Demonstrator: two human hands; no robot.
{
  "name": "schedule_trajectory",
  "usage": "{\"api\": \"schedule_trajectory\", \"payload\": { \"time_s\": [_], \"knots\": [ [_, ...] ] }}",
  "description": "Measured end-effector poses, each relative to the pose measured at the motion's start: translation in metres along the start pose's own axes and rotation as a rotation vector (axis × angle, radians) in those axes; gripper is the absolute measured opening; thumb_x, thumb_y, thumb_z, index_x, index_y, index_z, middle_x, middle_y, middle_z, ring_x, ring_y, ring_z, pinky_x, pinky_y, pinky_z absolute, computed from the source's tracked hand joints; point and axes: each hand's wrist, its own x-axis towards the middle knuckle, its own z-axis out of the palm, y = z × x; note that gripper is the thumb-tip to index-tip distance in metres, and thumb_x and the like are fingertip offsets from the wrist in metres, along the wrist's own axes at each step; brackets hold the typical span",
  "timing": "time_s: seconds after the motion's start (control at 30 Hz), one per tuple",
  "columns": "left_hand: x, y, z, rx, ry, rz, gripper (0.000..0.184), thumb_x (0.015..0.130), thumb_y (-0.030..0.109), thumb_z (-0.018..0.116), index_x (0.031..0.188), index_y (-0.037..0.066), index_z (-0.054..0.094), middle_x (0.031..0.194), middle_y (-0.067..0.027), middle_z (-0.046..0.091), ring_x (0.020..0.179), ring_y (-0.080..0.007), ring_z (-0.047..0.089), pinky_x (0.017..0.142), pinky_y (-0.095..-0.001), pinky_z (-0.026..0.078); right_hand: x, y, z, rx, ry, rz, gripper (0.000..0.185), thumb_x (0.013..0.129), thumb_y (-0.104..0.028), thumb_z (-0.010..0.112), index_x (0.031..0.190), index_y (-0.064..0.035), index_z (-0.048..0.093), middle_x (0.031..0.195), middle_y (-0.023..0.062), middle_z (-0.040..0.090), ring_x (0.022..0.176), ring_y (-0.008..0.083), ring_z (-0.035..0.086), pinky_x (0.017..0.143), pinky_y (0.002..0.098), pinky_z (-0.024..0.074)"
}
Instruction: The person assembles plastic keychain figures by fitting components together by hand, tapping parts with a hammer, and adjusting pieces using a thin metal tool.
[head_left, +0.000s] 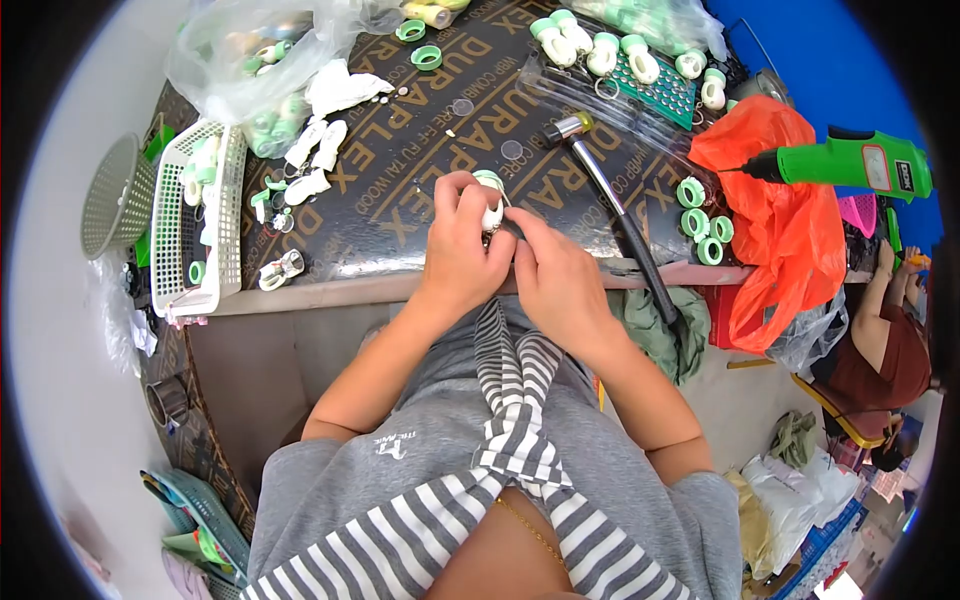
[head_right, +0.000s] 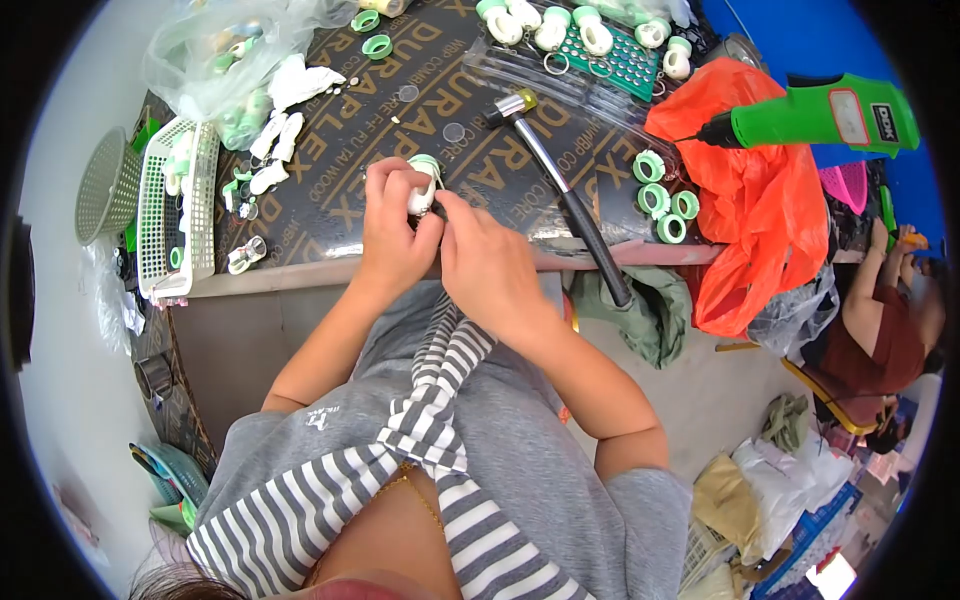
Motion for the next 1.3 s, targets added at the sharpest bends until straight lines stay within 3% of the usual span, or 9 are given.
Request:
{"api": "schedule_trajectory", "payload": {
  "time_s": [0.07, 0.13, 0.37, 0.43, 0.73, 0.83, 1.03, 1.23, 1.3],
  "knots": [
    [0.001, -0.001, -0.001, -0.025, 0.007, -0.035, 0.03, 0.068, 0.004, 0.058, 0.097, 0.003, 0.05, 0.105, -0.0187, 0.044, 0.083, -0.0366, 0.055, 0.069, -0.0423, 0.048, 0.001, 0.003, 0.006, 0.004, 0.036, -0.046, 0.031, 0.086, -0.007, 0.049, 0.117, -0.0028, 0.051, 0.096, 0.0213, 0.062, 0.083, 0.039, 0.06, 0.07, 0.0457, 0.0479],
    [0.002, -0.003, -0.002, -0.128, 0.057, -0.053, 0.025, 0.072, 0.004, 0.06, 0.095, 0.003, 0.051, 0.104, -0.0172, 0.045, 0.095, -0.0309, 0.047, 0.083, -0.0378, 0.041, 0.001, 0.005, 0.013, 0.009, 0.073, -0.092, 0.031, 0.085, -0.006, 0.049, 0.116, -0.0027, 0.05, 0.092, 0.0209, 0.062, 0.077, 0.0388, 0.06, 0.065, 0.0473, 0.0476],
    [0.003, -0.006, 0.002, -0.127, 0.087, -0.078, 0.024, 0.076, 0.01, 0.065, 0.094, 0.002, 0.052, 0.103, -0.0152, 0.046, 0.095, -0.0286, 0.048, 0.083, -0.0368, 0.041, -0.001, 0.004, 0.012, 0.127, 0.089, -0.058, 0.032, 0.086, -0.007, 0.049, 0.117, -0.0017, 0.05, 0.094, 0.0215, 0.062, 0.081, 0.0386, 0.06, 0.068, 0.0461, 0.0478],
    [0.004, -0.002, 0.001, -0.113, 0.097, -0.058, 0.027, 0.074, 0.01, 0.067, 0.095, 0.001, 0.051, 0.103, -0.0186, 0.046, 0.094, -0.0336, 0.05, 0.08, -0.0402, 0.044, 0.0, 0.002, 0.005, 0.149, 0.089, -0.058, 0.031, 0.086, -0.007, 0.049, 0.117, -0.001, 0.051, 0.093, 0.0218, 0.062, 0.081, 0.0386, 0.061, 0.068, 0.0459, 0.0475],
    [0.014, 0.001, -0.001, 0.041, 0.071, 0.073, 0.017, 0.075, 0.01, 0.063, 0.088, 0.001, 0.055, 0.091, -0.0118, 0.055, 0.066, -0.0301, 0.061, 0.054, -0.0355, 0.05, 0.008, 0.0, -0.022, 0.152, -0.088, 0.015, 0.029, 0.086, -0.007, 0.05, 0.113, 0.0019, 0.057, 0.082, 0.0242, 0.062, 0.078, 0.0407, 0.061, 0.068, 0.0459, 0.0471],
    [0.015, -0.001, 0.004, 0.08, 0.101, 0.087, 0.013, 0.076, 0.012, 0.062, 0.082, 0.003, 0.056, 0.086, -0.0106, 0.056, 0.063, -0.0312, 0.06, 0.054, -0.0375, 0.049, 0.007, -0.002, -0.018, 0.105, -0.014, -0.067, 0.028, 0.085, -0.007, 0.049, 0.11, 0.0036, 0.058, 0.079, 0.0247, 0.062, 0.075, 0.0407, 0.061, 0.067, 0.0466, 0.0476],
    [0.021, 0.001, 0.008, 0.176, 0.073, 0.055, 0.013, 0.076, 0.015, 0.062, 0.077, 0.004, 0.054, 0.079, -0.0087, 0.052, 0.056, -0.0292, 0.058, 0.049, -0.0399, 0.047, 0.02, -0.002, -0.017, -0.097, -0.107, -0.074, 0.02, 0.084, -0.009, 0.047, 0.093, 0.0049, 0.059, 0.071, 0.0255, 0.062, 0.066, 0.0418, 0.061, 0.063, 0.0486, 0.0493],
    [0.039, -0.005, 0.009, 0.234, -0.031, 0.088, 0.015, 0.077, 0.014, 0.061, 0.077, 0.004, 0.05, 0.079, -0.0101, 0.051, 0.055, -0.032, 0.057, 0.048, -0.0415, 0.048, 0.041, 0.001, -0.033, -0.389, -0.311, -0.089, 0.018, 0.085, -0.014, 0.051, 0.081, 0.0009, 0.061, 0.069, 0.0228, 0.061, 0.066, 0.0396, 0.061, 0.063, 0.0475, 0.0482],
    [0.042, -0.004, 0.009, 0.215, -0.052, 0.028, 0.014, 0.077, 0.013, 0.061, 0.077, 0.004, 0.051, 0.079, -0.0114, 0.052, 0.06, -0.0337, 0.057, 0.052, -0.0418, 0.047, 0.052, -0.002, -0.042, -0.478, -0.412, -0.197, 0.016, 0.08, -0.01, 0.051, 0.075, 0.0013, 0.062, 0.068, 0.022, 0.062, 0.065, 0.0375, 0.062, 0.063, 0.0462, 0.0487]
  ]
}}
